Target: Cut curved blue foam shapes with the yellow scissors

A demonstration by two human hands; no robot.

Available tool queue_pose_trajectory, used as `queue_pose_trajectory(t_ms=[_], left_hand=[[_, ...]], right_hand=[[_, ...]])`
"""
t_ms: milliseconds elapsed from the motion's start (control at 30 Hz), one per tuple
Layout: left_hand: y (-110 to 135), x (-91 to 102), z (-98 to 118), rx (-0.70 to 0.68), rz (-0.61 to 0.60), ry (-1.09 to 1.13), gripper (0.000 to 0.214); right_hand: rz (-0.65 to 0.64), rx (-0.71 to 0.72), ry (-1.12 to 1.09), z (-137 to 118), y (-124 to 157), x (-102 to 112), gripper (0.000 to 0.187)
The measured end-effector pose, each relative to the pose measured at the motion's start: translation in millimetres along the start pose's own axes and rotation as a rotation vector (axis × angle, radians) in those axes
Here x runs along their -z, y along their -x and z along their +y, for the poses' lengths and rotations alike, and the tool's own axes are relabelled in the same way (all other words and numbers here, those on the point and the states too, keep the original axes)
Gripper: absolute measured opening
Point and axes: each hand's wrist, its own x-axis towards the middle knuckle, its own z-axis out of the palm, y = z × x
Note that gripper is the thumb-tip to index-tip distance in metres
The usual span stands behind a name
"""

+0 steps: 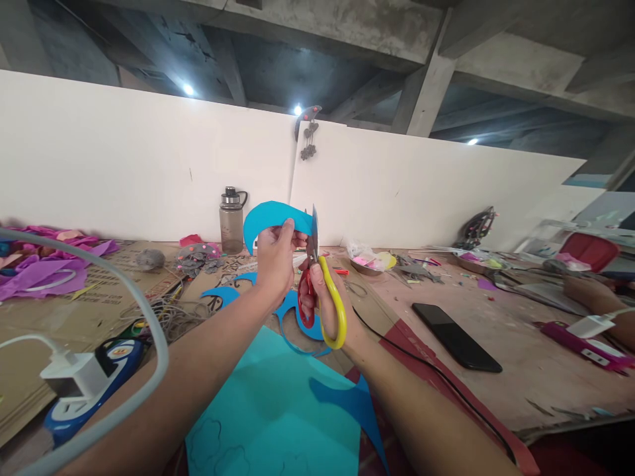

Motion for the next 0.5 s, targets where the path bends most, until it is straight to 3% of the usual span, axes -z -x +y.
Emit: queue_pose_trajectory(t_ms=[500], left_hand=[[-4.1, 0.8, 3.7, 0.018, -0.019, 0.050, 0.033]], right_hand=[[0.000, -0.010, 0.063, -1.2, 1.5, 1.8, 0.043]])
